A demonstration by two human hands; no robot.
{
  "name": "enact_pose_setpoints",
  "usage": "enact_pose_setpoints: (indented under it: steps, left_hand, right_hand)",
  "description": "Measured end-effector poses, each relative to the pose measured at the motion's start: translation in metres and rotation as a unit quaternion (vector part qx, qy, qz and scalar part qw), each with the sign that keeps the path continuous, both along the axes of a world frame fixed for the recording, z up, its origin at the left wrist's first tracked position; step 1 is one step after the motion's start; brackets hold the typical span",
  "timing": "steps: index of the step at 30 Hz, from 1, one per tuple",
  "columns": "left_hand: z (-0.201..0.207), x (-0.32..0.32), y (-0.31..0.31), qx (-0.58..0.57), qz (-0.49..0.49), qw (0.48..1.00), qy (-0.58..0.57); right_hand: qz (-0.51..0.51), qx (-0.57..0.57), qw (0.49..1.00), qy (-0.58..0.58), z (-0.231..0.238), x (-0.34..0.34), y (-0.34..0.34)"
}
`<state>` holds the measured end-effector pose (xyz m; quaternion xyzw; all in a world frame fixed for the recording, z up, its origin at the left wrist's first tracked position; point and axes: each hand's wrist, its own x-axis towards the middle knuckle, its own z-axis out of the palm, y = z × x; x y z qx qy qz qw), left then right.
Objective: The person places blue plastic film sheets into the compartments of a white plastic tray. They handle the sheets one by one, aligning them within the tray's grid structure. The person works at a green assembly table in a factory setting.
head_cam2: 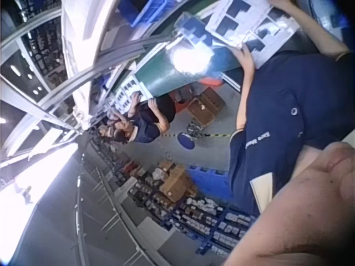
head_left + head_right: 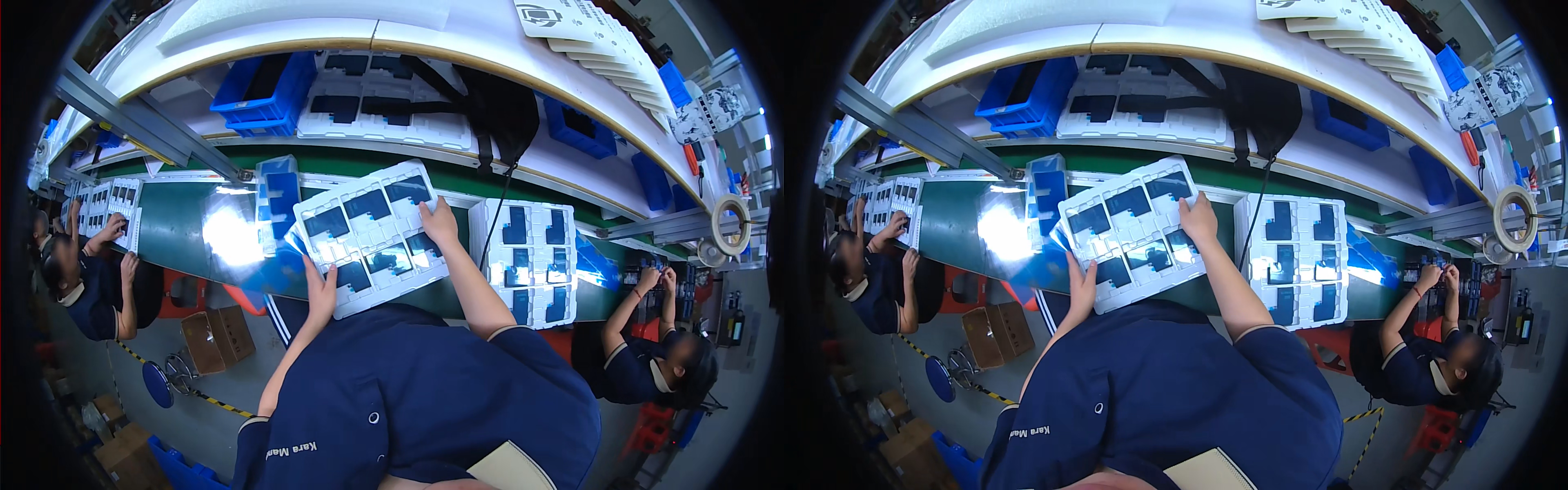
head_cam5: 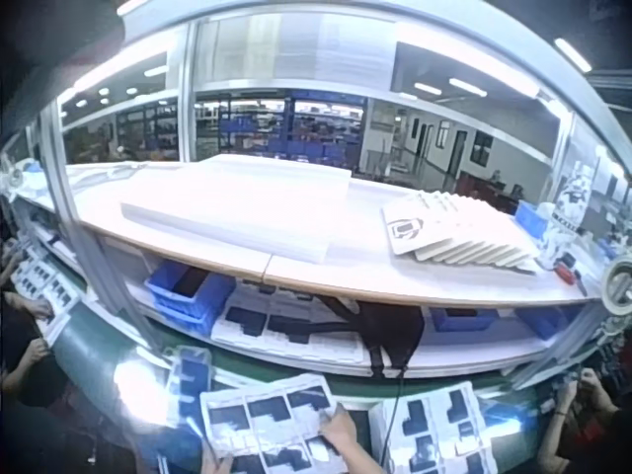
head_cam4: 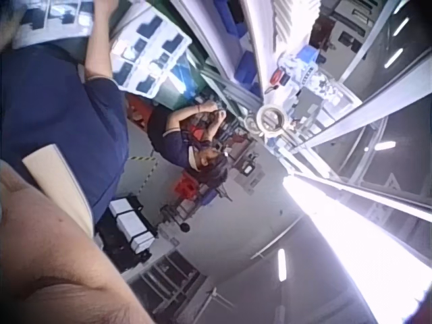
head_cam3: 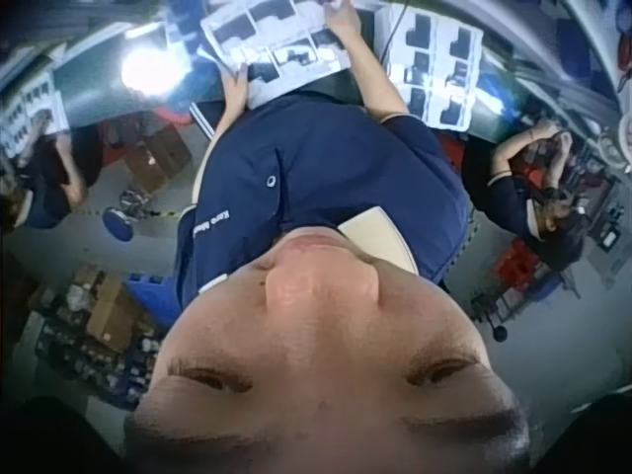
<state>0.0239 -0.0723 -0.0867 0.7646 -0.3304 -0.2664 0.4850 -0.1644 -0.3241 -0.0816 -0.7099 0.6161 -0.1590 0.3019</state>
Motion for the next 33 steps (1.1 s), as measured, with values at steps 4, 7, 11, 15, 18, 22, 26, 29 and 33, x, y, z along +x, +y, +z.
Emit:
enact_pose_setpoints:
  steps: [4, 7, 11, 15, 18, 22, 26, 29, 33]
  left_hand:
    - [-0.002, -0.003, -0.009, 0.015, 0.071, 0.99, 0.121]
    - [-0.01, 0.0, -0.003, -0.02, 0.071, 0.983, 0.169]
    - [-0.013, 0.003, -0.003, -0.063, 0.057, 0.969, 0.231]
    - [0.008, 0.007, 0.001, -0.089, 0.033, 0.94, 0.328]
    - [0.012, 0.014, 0.0, -0.098, 0.013, 0.929, 0.358]
    - [0.005, 0.031, 0.016, -0.092, 0.036, 0.926, 0.363]
    - [0.055, 0.03, 0.023, -0.058, 0.056, 0.944, 0.321]
    - [0.062, 0.038, 0.028, -0.101, 0.002, 0.947, 0.304]
    - [0.067, 0.032, 0.008, -0.102, -0.025, 0.969, 0.225]
  right_hand:
    - [-0.005, 0.145, 0.986, -0.084, 0.042, -0.003, -0.004]
    - [0.006, 0.151, 0.983, -0.103, 0.035, -0.011, -0.006]
    - [0.076, 0.144, 0.974, -0.159, 0.026, -0.029, -0.023]
    - [0.024, 0.299, 0.909, -0.29, 0.106, -0.023, -0.013]
    - [0.041, 0.45, 0.797, -0.402, 0.089, -0.027, -0.023]
    - [0.043, 0.563, 0.712, -0.417, 0.074, -0.019, -0.004]
    - [0.029, 0.555, 0.698, -0.451, 0.078, -0.035, 0.026]
    - [0.039, 0.51, 0.708, -0.487, 0.089, -0.056, 0.041]
    - [0.034, 0.425, 0.757, -0.495, 0.115, -0.09, 0.049]
